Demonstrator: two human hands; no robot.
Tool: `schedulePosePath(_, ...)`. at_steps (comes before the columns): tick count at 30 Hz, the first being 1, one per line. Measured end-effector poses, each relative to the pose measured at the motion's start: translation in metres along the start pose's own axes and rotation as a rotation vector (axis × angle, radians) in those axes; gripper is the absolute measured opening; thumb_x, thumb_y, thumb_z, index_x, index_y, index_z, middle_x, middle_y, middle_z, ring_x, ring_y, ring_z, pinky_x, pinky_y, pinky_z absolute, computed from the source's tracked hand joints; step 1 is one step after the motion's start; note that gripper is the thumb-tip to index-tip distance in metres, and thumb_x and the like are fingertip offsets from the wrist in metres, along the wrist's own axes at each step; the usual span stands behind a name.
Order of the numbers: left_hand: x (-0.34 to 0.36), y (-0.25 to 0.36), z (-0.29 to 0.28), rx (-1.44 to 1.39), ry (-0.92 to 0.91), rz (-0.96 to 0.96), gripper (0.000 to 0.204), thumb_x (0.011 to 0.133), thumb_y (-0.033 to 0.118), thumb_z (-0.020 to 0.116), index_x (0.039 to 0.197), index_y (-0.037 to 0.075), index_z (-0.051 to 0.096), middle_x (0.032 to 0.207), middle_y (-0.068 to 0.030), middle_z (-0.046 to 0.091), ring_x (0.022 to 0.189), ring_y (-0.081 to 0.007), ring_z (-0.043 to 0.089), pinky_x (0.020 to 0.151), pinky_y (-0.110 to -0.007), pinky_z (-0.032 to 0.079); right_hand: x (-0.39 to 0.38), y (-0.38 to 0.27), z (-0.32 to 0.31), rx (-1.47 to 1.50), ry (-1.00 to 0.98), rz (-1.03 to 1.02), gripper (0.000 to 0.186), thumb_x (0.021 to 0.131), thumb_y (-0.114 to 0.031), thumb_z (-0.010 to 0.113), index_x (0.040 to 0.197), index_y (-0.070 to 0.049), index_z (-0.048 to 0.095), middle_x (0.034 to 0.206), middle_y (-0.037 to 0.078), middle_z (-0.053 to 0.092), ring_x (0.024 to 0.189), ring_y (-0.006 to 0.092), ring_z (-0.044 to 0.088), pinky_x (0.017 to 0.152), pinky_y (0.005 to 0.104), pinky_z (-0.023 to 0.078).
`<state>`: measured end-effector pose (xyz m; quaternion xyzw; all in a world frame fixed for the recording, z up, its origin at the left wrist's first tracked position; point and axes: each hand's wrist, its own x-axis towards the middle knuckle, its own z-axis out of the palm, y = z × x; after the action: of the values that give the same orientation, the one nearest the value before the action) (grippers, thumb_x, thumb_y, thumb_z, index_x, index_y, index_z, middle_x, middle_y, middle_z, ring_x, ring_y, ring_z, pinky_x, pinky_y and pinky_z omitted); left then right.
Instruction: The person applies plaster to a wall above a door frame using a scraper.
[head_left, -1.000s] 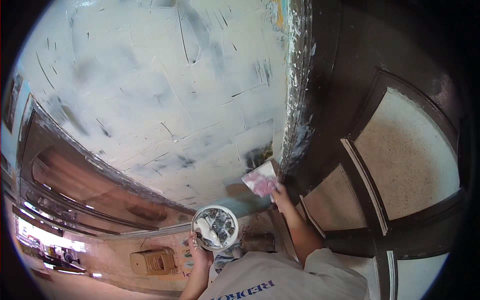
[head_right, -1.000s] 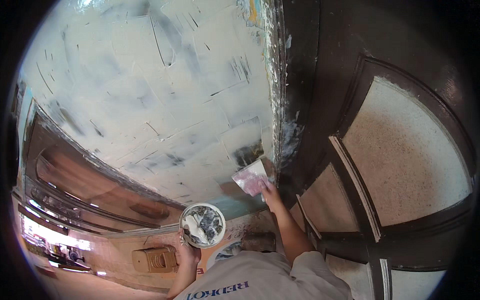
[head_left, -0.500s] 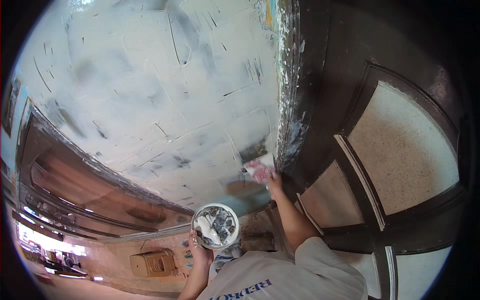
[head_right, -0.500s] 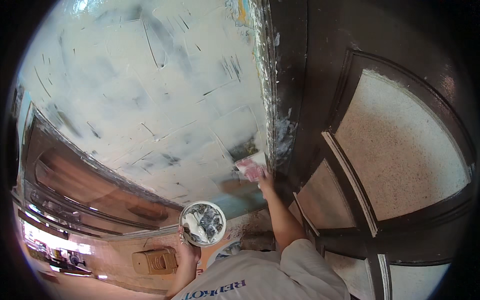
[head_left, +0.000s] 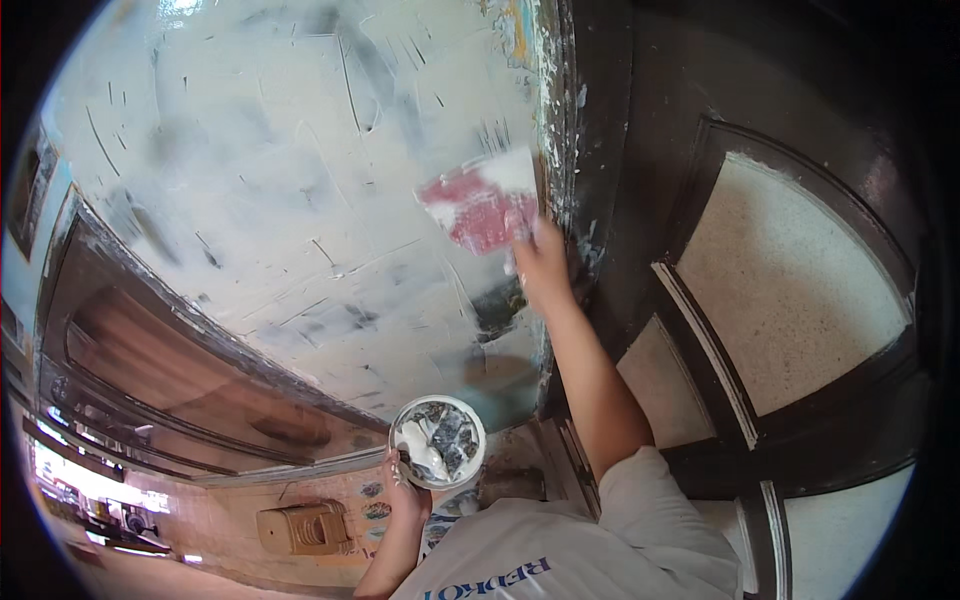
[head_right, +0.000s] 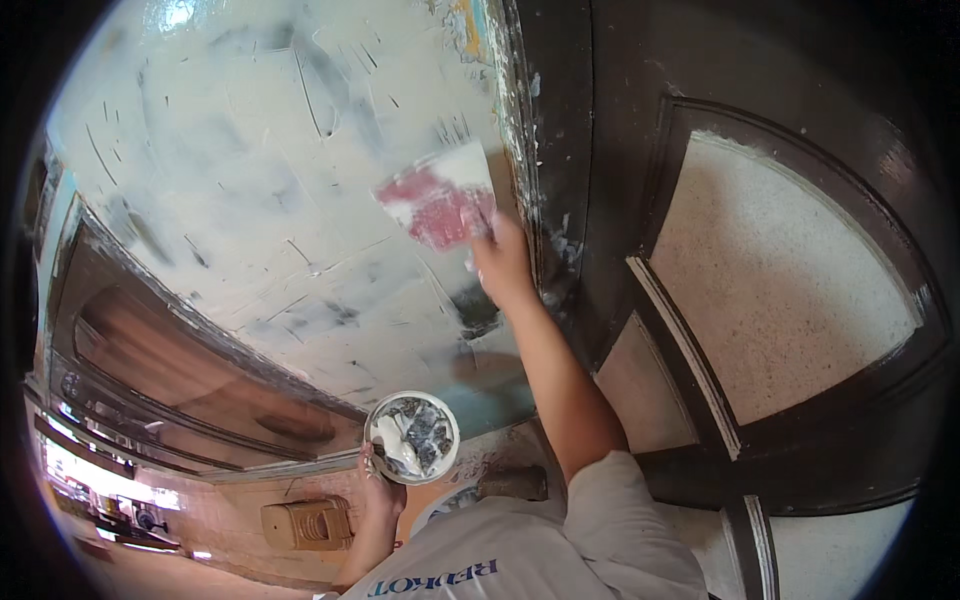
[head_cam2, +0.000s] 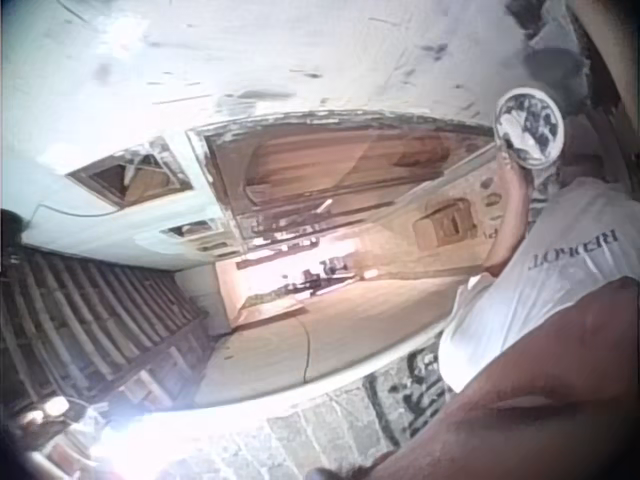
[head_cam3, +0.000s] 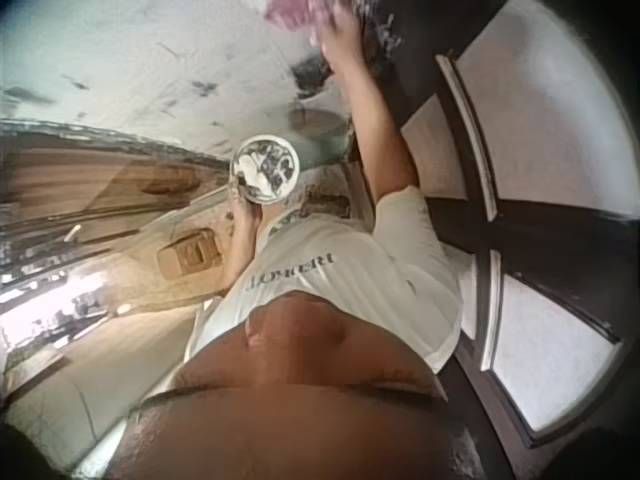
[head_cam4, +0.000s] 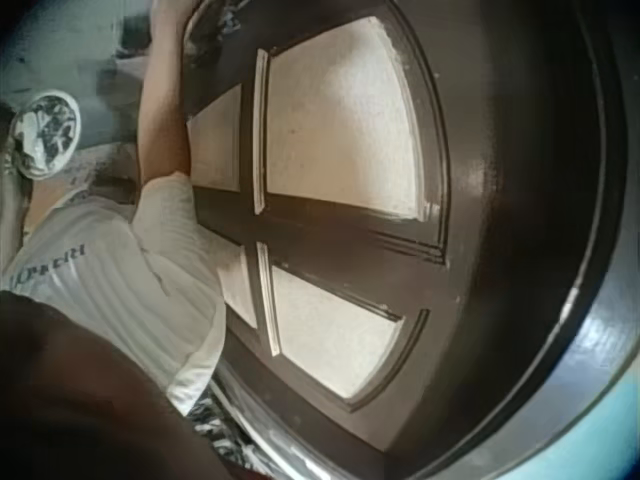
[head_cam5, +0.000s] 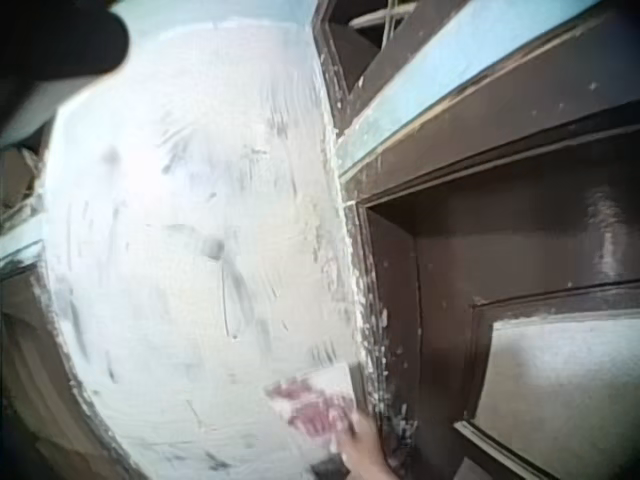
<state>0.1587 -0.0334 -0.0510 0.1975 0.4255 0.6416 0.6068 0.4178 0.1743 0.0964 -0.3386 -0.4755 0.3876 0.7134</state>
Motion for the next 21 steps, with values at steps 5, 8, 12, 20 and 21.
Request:
schedulePosePath(5,-0.010,-0.002,-0.005,0.020,0.031,0.008,0.052,0.091,0.040,0.045,0.130,0.006,0.042,0.130,-0.0096,0.048,0.119,-0.0262,0.044,0.102,-0.040,0.034,0.021,0.024,0.005,-0.126,0.136,0.137,0.024,0.091,-0.026,0.056,0.082,-0.005,0.057,0.061,-0.001,0.048,0.049,0.0079,0.045,0.041,0.0276,0.037)
schedulePosePath(8,-0.010,-0.005,-0.010,0.042,-0.020,0.057,0.055,0.091,0.042,0.043,0.133,0.006,0.040,0.132,-0.0108,0.046,0.121,-0.0271,0.043,0.103,-0.041,0.033,-0.026,0.100,-0.028,-0.190,0.138,0.366,0.022,0.091,-0.023,0.054,0.093,-0.001,0.059,0.061,0.000,0.049,0.051,0.0105,0.045,0.042,0.0296,0.039)
schedulePosePath(12,-0.019,-0.012,-0.024,-0.006,0.020,-0.008,0.057,0.090,0.041,0.043,0.133,0.005,0.039,0.133,-0.0110,0.045,0.122,-0.0274,0.043,0.104,-0.041,0.032,-0.109,0.211,-0.102,-0.196,0.201,0.613,0.025,0.091,-0.033,0.057,0.082,-0.010,0.057,0.052,-0.003,0.040,0.041,0.0071,0.038,0.038,0.0266,0.030)
schedulePosePath(20,-0.033,-0.004,-0.021,-0.016,0.082,0.059,0.051,0.092,0.039,0.041,0.131,0.005,0.042,0.132,-0.0107,0.046,0.122,-0.0270,0.043,0.104,-0.040,0.032,-0.144,0.156,-0.090,-0.091,-0.066,0.666,0.024,0.092,-0.029,0.056,0.102,-0.007,0.060,0.065,-0.003,0.047,0.045,0.0070,0.043,0.041,0.0235,0.033)
schedulePosePath(21,-0.033,-0.004,-0.019,-0.025,0.079,0.046,0.051,0.092,0.038,0.040,0.130,0.006,0.042,0.132,-0.0104,0.047,0.122,-0.0267,0.043,0.103,-0.040,0.032,-0.126,0.138,-0.082,-0.068,-0.080,0.522,0.024,0.092,-0.027,0.055,0.102,-0.007,0.060,0.065,-0.003,0.047,0.046,0.0069,0.043,0.042,0.0233,0.034)
